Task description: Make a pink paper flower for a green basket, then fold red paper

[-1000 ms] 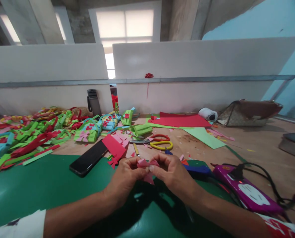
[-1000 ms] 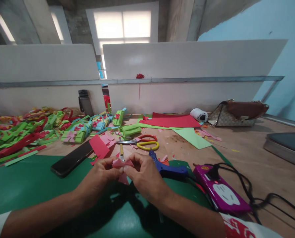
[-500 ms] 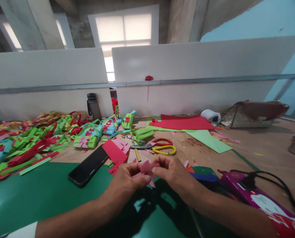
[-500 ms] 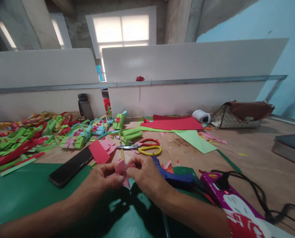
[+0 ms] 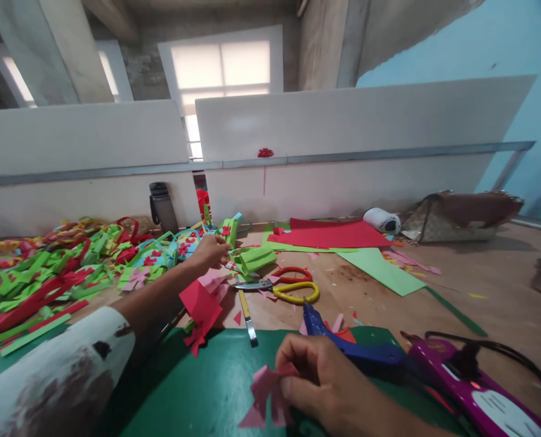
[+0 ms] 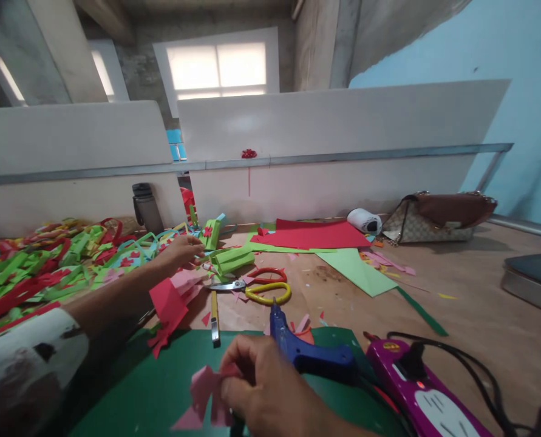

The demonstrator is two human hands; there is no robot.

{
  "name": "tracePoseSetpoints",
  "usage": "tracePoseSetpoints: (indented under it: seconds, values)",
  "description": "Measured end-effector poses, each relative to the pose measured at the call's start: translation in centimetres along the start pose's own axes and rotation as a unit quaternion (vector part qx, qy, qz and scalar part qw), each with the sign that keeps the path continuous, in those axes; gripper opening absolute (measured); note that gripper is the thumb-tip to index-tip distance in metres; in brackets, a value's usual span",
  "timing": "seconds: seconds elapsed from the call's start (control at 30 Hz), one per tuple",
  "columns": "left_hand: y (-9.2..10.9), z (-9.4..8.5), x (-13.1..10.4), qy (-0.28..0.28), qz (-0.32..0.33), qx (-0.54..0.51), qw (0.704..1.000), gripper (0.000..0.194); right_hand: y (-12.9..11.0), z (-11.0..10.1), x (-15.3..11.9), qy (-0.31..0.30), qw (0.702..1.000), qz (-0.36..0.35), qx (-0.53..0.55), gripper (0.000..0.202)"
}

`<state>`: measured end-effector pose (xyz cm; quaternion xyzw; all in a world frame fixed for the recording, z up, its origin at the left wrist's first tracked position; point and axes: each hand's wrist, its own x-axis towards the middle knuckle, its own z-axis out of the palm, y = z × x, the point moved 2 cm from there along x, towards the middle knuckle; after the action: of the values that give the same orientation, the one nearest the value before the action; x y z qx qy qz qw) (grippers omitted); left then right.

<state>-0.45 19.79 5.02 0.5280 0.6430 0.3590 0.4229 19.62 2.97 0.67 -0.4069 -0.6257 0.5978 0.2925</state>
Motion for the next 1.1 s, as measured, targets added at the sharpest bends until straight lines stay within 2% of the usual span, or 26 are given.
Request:
tracePoseSetpoints:
  seconds: [0.1,0.23,0.4,0.7,0.87,1.0,1.1]
  values:
    - [-0.5,0.3,2.5,-0.006,-0.034,0.066,0.997,0.033,0.0,0.4,-0.3,-0.025,1.000,0.010,0.011,0.005]
    - [-1.3,1.3,5.4,0.001,-0.062,0.132,0.989,0.034,0.3,0.5,-0.1,-0.026,0.999,0.025,0.006,0.005]
    - [-1.8,2.3,7.6,0.013,-0.064,0.188,0.980,0.035,1.1,0.3,0.3,-0.024,0.999,0.022,-0.039,0.007]
    - [-2.0,1.6,8.0,0.013,-0.043,0.244,0.969,0.035,0.2,0.5,-0.2,-0.006,0.995,0.017,-0.096,0.008]
    - [-1.7,2.4,8.2,0.009,-0.031,0.265,0.964,0.034,0.4,0.4,-0.1,-0.008,0.993,0.012,-0.119,0.008]
    - [-1.5,3.1,8.3,0.013,-0.008,0.294,0.956,0.035,0.5,-0.1,0.2,0.030,0.988,-0.018,-0.148,0.007]
    - [-1.3,2.9,8.2,0.028,0.031,0.315,0.948,0.034,0.1,-0.4,0.2,0.052,0.985,-0.022,-0.161,0.010]
